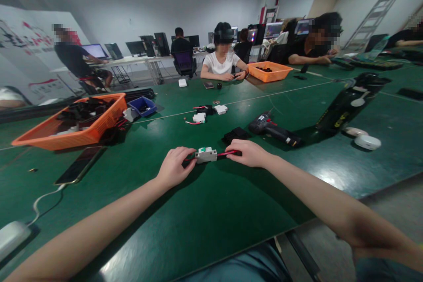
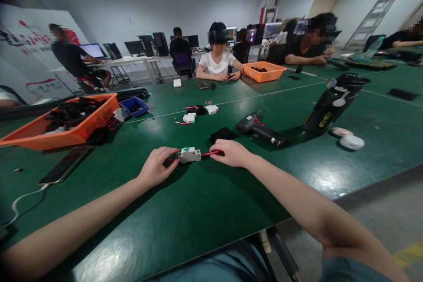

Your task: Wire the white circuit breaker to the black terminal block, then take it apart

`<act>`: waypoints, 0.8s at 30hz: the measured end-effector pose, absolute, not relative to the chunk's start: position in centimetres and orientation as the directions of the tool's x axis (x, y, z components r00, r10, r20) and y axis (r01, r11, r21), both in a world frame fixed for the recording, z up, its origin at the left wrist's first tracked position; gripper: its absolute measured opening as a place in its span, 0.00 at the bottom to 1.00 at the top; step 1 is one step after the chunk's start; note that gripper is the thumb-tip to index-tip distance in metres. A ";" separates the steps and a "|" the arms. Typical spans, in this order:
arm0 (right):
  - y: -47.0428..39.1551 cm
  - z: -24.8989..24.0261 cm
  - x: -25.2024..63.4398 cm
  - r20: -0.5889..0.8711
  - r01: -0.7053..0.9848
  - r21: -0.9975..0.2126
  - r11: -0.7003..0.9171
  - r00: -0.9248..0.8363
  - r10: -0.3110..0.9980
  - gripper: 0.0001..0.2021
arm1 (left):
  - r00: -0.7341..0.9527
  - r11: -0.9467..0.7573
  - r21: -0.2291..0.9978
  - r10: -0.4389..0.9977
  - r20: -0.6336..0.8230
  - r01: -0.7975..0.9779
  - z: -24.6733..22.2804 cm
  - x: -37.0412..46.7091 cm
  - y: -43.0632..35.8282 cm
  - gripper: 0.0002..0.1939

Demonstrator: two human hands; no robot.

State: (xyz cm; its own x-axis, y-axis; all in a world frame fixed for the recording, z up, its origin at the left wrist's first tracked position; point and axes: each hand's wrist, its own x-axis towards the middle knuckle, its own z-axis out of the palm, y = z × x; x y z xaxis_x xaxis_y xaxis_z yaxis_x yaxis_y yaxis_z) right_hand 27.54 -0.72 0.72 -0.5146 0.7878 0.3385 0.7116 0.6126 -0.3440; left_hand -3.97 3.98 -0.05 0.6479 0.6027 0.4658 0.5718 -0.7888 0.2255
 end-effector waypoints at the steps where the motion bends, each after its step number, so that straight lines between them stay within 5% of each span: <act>1: -0.7 0.7 27.5 0.339 0.711 -0.345 0.613 -0.515 0.788 0.10 | 0.647 -0.789 0.216 0.600 0.470 0.575 0.0 -4.0 3.9 0.14; 13: -1.1 1.6 27.5 0.429 0.705 -0.353 0.616 -0.463 0.776 0.13 | 0.668 -0.822 0.041 0.489 0.561 0.567 4.4 -1.6 2.5 0.18; 24: -0.9 2.2 29.0 0.628 0.731 -0.393 0.558 -0.230 0.744 0.17 | 0.873 -0.852 -0.283 0.332 0.356 0.440 3.2 5.3 1.7 0.09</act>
